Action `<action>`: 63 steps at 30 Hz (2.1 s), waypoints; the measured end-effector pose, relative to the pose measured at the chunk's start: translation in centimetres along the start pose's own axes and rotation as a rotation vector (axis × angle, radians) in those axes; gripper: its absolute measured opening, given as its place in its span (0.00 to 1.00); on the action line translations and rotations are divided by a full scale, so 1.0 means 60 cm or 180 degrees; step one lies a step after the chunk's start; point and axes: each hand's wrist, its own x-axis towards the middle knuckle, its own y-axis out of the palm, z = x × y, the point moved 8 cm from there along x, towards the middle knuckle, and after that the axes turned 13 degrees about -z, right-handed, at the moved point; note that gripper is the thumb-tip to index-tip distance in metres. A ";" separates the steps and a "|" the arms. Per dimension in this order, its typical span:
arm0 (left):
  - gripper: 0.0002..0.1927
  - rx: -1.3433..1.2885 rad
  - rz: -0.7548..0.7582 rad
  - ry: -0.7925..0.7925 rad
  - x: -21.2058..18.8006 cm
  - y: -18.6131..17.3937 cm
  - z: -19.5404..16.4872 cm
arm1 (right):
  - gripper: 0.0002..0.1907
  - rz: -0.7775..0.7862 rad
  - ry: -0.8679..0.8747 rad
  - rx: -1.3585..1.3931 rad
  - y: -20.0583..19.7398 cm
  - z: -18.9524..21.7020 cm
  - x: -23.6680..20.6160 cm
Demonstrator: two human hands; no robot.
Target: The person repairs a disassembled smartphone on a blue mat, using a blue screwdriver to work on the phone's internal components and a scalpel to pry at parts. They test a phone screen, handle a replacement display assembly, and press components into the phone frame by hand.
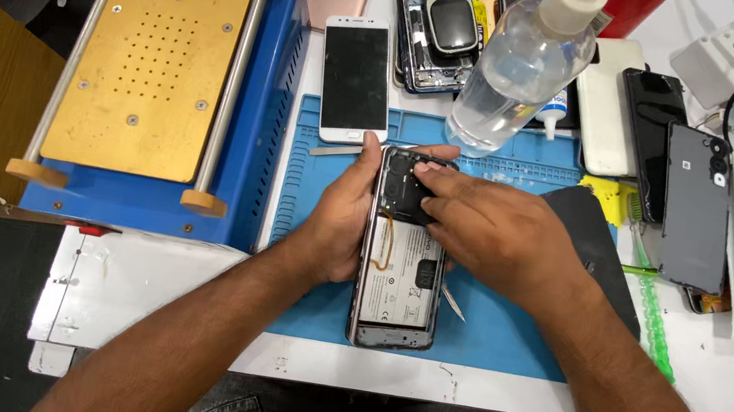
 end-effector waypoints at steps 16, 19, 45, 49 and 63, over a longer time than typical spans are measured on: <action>0.38 -0.0182 -0.0052 0.0027 0.012 -0.009 0.003 | 0.14 0.0018 0.0082 -0.0092 0.006 0.004 0.001; 0.37 -0.0325 -0.0289 -0.0022 0.018 -0.016 0.007 | 0.16 0.0026 -0.0033 -0.0273 0.007 0.012 0.003; 0.38 -0.0095 -0.0008 0.0007 0.015 -0.014 0.005 | 0.12 0.0000 0.0545 0.0149 0.018 -0.020 -0.011; 0.38 -0.0139 -0.0065 -0.0067 0.019 -0.020 0.011 | 0.11 -0.0064 0.0814 0.0170 0.022 -0.026 -0.013; 0.36 -0.0120 -0.0125 -0.0049 0.017 -0.018 0.009 | 0.09 -0.0257 0.0397 -0.0342 0.014 0.006 0.005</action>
